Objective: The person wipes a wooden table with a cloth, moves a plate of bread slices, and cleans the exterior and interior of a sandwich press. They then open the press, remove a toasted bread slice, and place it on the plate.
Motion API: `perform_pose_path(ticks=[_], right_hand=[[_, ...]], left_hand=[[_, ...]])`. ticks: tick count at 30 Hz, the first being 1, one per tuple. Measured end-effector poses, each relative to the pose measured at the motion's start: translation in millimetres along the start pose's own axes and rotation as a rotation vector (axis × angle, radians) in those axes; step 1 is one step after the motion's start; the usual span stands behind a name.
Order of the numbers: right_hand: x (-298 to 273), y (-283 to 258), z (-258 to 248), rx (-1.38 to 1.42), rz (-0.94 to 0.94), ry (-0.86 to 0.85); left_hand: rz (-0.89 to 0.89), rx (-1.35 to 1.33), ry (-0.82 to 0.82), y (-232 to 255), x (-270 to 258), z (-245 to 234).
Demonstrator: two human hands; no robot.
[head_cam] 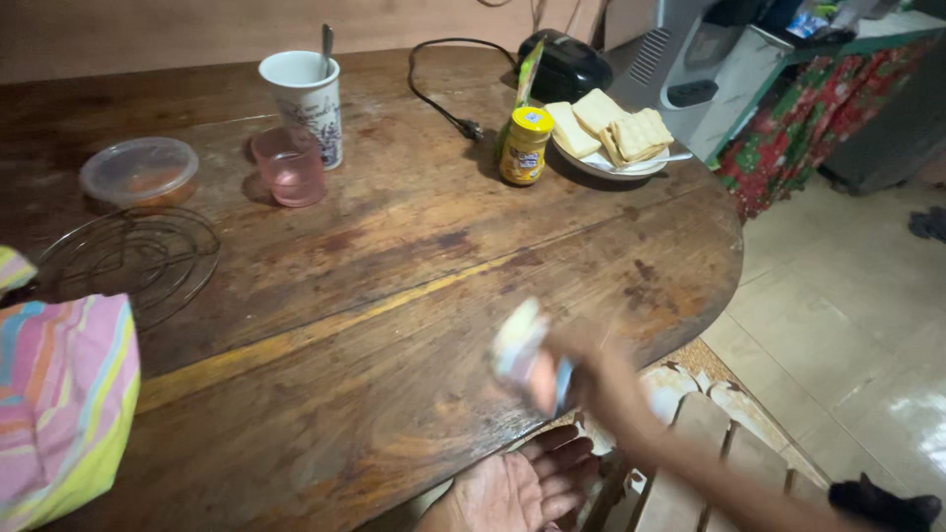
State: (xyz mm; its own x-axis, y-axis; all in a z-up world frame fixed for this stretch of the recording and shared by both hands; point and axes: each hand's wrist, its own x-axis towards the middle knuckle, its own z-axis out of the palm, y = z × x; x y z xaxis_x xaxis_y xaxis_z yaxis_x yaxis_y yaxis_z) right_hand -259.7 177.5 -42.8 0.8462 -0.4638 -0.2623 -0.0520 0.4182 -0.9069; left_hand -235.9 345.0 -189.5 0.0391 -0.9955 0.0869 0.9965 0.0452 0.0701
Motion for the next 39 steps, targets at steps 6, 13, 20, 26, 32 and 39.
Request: perform_pose_path(ticks=[6,13,20,26,32,39], right_hand=[[-21,-15,-18,-0.992,-0.631,-0.189],[64,-44,-4,-1.425,-0.574,0.221],[9,29,54,-0.639,-0.268,-0.315],[181,-87,18,-1.242,-0.286,0.232],[134,10,122,-1.717,-0.808,-0.172],[-14,9,79,-1.133,-0.315,-0.788]], left_hand=[[-0.011,0.060,0.032,-1,-21,6],[0.059,0.053,0.137,-5,-43,-1],[0.142,-0.026,0.305,-3,-55,-11],[0.164,-0.098,0.298,-4,-88,8],[0.169,-0.121,0.334,-3,-101,13],[0.125,-0.228,0.296,-1,-102,39]])
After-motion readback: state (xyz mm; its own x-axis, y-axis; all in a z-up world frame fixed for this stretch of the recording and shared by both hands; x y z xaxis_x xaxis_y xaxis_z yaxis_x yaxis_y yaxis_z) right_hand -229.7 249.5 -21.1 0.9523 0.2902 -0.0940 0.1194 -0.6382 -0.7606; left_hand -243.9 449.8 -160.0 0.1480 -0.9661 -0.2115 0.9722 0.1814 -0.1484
